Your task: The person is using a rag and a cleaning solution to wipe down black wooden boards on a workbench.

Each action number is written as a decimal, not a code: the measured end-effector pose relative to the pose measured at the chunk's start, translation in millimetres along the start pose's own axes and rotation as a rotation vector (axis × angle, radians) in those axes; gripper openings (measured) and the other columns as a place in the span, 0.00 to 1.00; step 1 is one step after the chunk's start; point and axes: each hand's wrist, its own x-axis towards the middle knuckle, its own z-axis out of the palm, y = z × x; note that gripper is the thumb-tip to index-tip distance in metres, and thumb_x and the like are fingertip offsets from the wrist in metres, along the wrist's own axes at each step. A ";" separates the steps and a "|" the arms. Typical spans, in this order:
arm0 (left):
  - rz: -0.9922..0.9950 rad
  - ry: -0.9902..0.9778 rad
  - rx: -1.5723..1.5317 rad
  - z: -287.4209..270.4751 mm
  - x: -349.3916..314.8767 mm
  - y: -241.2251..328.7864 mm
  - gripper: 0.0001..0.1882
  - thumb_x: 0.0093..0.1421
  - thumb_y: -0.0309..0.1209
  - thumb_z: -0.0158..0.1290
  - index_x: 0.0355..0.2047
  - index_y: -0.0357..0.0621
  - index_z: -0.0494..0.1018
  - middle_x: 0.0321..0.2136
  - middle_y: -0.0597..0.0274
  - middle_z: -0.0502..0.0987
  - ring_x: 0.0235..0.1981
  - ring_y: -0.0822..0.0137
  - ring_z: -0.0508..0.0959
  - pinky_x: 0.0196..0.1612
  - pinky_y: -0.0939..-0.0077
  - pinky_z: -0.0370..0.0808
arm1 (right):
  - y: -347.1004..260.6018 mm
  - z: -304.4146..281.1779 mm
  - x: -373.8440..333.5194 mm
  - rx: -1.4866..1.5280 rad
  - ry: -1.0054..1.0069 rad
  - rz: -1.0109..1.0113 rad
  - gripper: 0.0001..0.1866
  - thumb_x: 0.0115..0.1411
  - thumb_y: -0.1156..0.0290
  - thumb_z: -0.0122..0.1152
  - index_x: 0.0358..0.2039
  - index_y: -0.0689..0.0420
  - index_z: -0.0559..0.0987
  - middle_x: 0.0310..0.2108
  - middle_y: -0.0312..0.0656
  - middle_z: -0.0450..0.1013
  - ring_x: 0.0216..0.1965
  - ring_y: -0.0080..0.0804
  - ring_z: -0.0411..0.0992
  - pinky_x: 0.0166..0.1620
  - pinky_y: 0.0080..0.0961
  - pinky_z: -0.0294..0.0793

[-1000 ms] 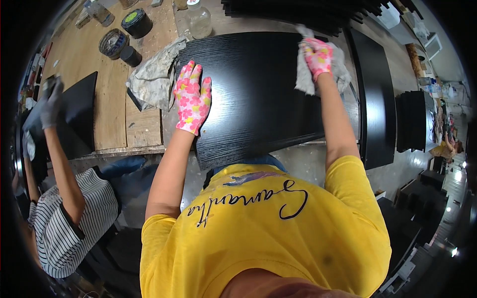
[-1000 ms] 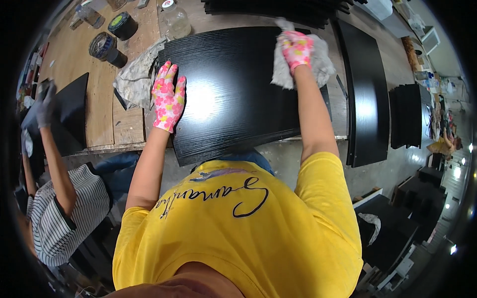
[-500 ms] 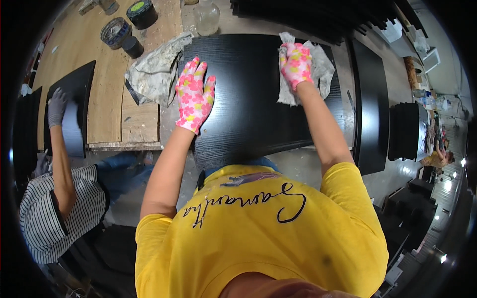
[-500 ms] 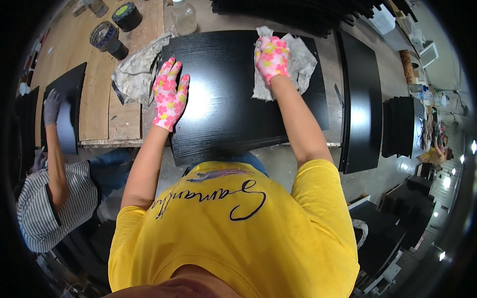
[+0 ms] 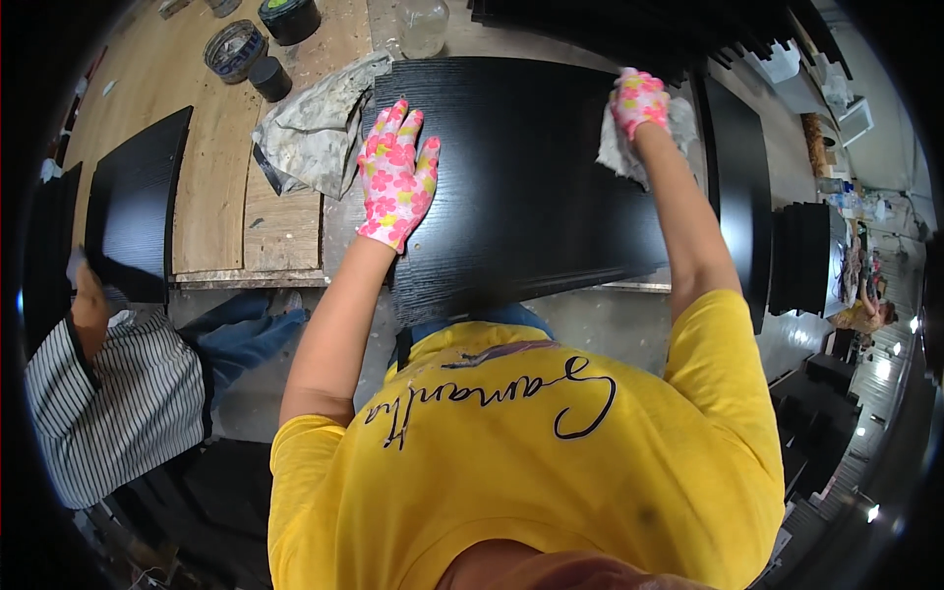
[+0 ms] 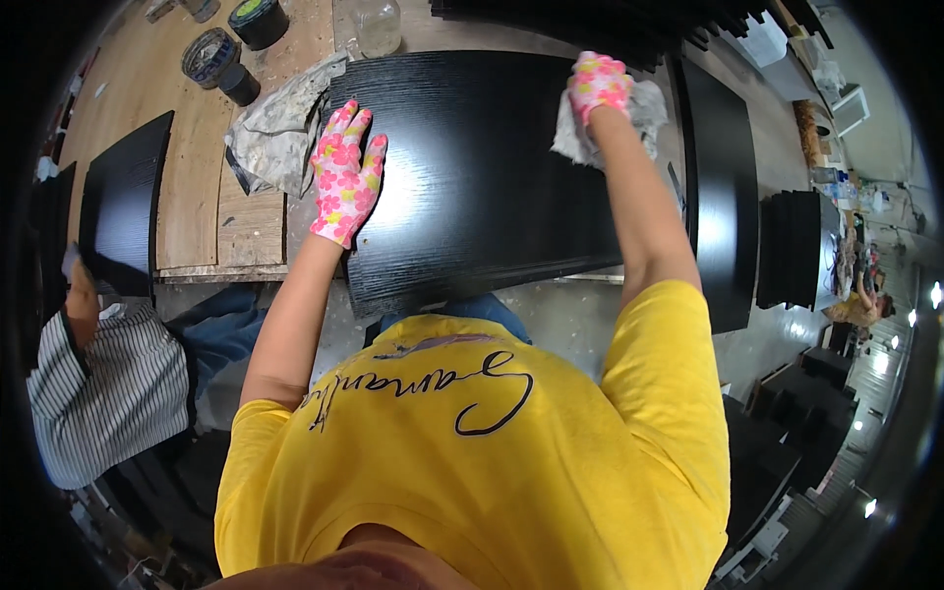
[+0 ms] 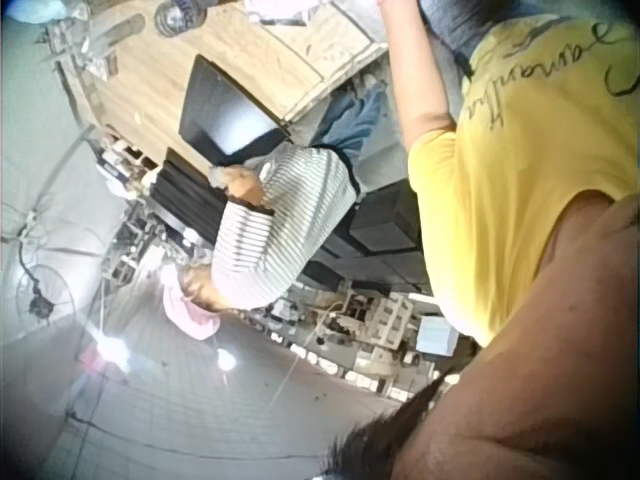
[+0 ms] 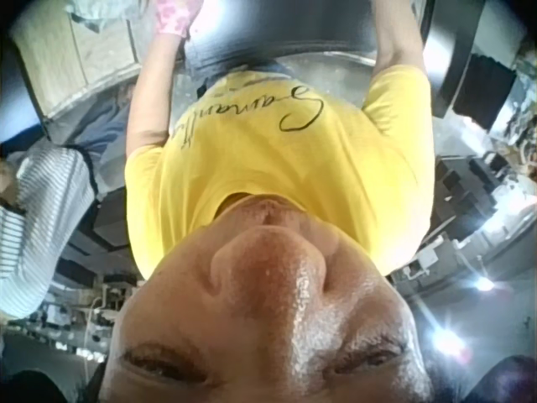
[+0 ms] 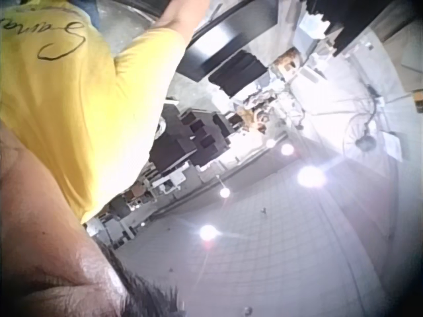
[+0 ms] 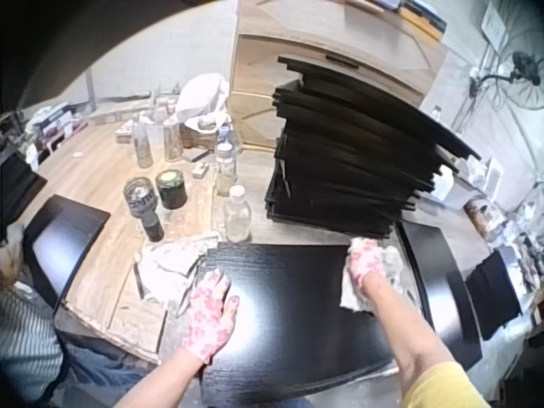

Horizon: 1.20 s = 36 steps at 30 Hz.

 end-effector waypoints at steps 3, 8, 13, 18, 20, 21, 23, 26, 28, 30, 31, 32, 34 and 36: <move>-0.006 -0.023 0.037 -5.9 -1.1 2.2 0.19 0.59 0.34 0.56 0.49 0.41 0.74 0.55 0.50 0.70 0.57 0.49 0.69 0.60 0.58 0.64 | -33.9 15.4 -20.9 0.072 0.227 -0.192 0.14 0.57 0.65 0.55 0.42 0.56 0.76 0.45 0.50 0.74 0.49 0.50 0.71 0.52 0.42 0.70; 0.013 -0.004 0.009 1.8 -0.7 -0.5 0.19 0.59 0.35 0.56 0.49 0.41 0.74 0.55 0.50 0.71 0.57 0.49 0.69 0.60 0.57 0.64 | -17.6 10.0 -3.7 -0.007 0.173 0.046 0.16 0.55 0.63 0.57 0.43 0.54 0.77 0.43 0.49 0.74 0.48 0.49 0.71 0.49 0.43 0.72; 0.024 0.019 0.010 -0.8 -1.0 1.1 0.19 0.59 0.35 0.57 0.48 0.41 0.74 0.55 0.50 0.71 0.57 0.50 0.68 0.59 0.58 0.64 | -42.5 17.0 -60.0 0.287 0.199 -0.292 0.21 0.57 0.60 0.57 0.51 0.51 0.73 0.50 0.48 0.69 0.54 0.50 0.64 0.57 0.43 0.63; 0.009 0.018 0.005 -2.6 -1.6 -1.9 0.18 0.58 0.34 0.57 0.48 0.41 0.74 0.54 0.50 0.71 0.56 0.50 0.70 0.58 0.59 0.65 | 34.6 -2.3 -97.3 0.221 -0.015 -0.311 0.28 0.59 0.51 0.56 0.59 0.44 0.70 0.61 0.42 0.63 0.60 0.49 0.58 0.64 0.39 0.53; 0.012 0.006 0.018 -3.8 -0.1 0.5 0.18 0.58 0.34 0.57 0.48 0.41 0.74 0.54 0.50 0.72 0.56 0.50 0.70 0.59 0.59 0.65 | 72.7 0.2 -91.3 0.215 -0.013 -0.266 0.22 0.57 0.59 0.61 0.53 0.45 0.77 0.54 0.40 0.72 0.58 0.45 0.61 0.63 0.35 0.56; 0.038 0.019 0.027 -2.4 1.1 0.9 0.18 0.58 0.34 0.57 0.48 0.41 0.74 0.54 0.50 0.72 0.56 0.50 0.70 0.59 0.59 0.65 | 82.5 3.1 -85.6 0.303 0.055 -0.203 0.18 0.54 0.65 0.62 0.48 0.47 0.80 0.49 0.41 0.75 0.54 0.43 0.66 0.59 0.34 0.61; 0.016 -0.011 0.012 -1.8 2.4 3.8 0.18 0.59 0.34 0.57 0.48 0.41 0.74 0.54 0.49 0.71 0.57 0.50 0.69 0.59 0.59 0.65 | 85.0 10.5 -69.4 0.412 0.145 -0.063 0.16 0.52 0.72 0.64 0.44 0.50 0.82 0.43 0.45 0.77 0.47 0.43 0.72 0.53 0.34 0.69; 0.007 -0.023 -0.003 -4.3 2.0 2.5 0.19 0.59 0.33 0.56 0.49 0.41 0.74 0.55 0.49 0.71 0.56 0.50 0.70 0.60 0.60 0.65 | 16.2 9.5 -69.6 0.607 0.299 -0.088 0.21 0.53 0.69 0.64 0.49 0.52 0.76 0.41 0.52 0.75 0.43 0.48 0.74 0.48 0.36 0.73; -0.008 -0.026 0.000 -5.7 0.1 1.2 0.19 0.59 0.33 0.56 0.49 0.41 0.74 0.54 0.49 0.71 0.56 0.50 0.70 0.60 0.60 0.65 | -28.4 5.0 -89.6 0.485 0.261 -0.302 0.19 0.54 0.70 0.62 0.48 0.53 0.76 0.42 0.51 0.75 0.43 0.48 0.74 0.48 0.35 0.73; -0.008 -0.028 -0.002 -5.1 2.7 3.1 0.19 0.59 0.33 0.56 0.49 0.41 0.74 0.54 0.49 0.71 0.56 0.50 0.70 0.60 0.60 0.65 | -1.6 14.2 -69.7 0.426 0.315 -0.346 0.17 0.54 0.71 0.61 0.46 0.53 0.77 0.41 0.51 0.75 0.42 0.48 0.74 0.47 0.35 0.74; -0.013 -0.030 0.004 -6.7 0.4 4.3 0.19 0.59 0.33 0.56 0.49 0.41 0.74 0.54 0.49 0.71 0.56 0.50 0.70 0.60 0.60 0.65 | 16.4 17.8 -59.9 0.372 0.365 -0.397 0.15 0.54 0.72 0.60 0.44 0.54 0.78 0.40 0.50 0.76 0.41 0.48 0.75 0.46 0.35 0.74; -0.019 -0.034 0.001 -8.3 -3.2 4.4 0.19 0.59 0.33 0.56 0.49 0.41 0.74 0.54 0.49 0.71 0.56 0.50 0.70 0.60 0.60 0.65 | 30.6 6.5 -49.7 0.552 0.291 -0.183 0.11 0.54 0.72 0.60 0.39 0.55 0.80 0.35 0.50 0.76 0.37 0.49 0.75 0.44 0.37 0.75; -0.004 -0.031 -0.018 -2.7 1.9 5.4 0.18 0.59 0.33 0.56 0.49 0.40 0.74 0.54 0.49 0.71 0.56 0.50 0.70 0.60 0.59 0.65 | 41.8 9.8 -40.3 0.455 0.369 -0.043 0.08 0.53 0.74 0.59 0.35 0.56 0.81 0.31 0.51 0.76 0.35 0.49 0.75 0.42 0.37 0.75; -0.018 -0.041 -0.017 -3.4 0.8 3.5 0.18 0.59 0.33 0.56 0.48 0.40 0.74 0.54 0.49 0.72 0.56 0.50 0.70 0.59 0.59 0.65 | 10.1 17.3 -56.9 0.389 0.368 -0.239 0.10 0.51 0.75 0.60 0.35 0.54 0.81 0.32 0.48 0.76 0.37 0.47 0.75 0.44 0.38 0.75</move>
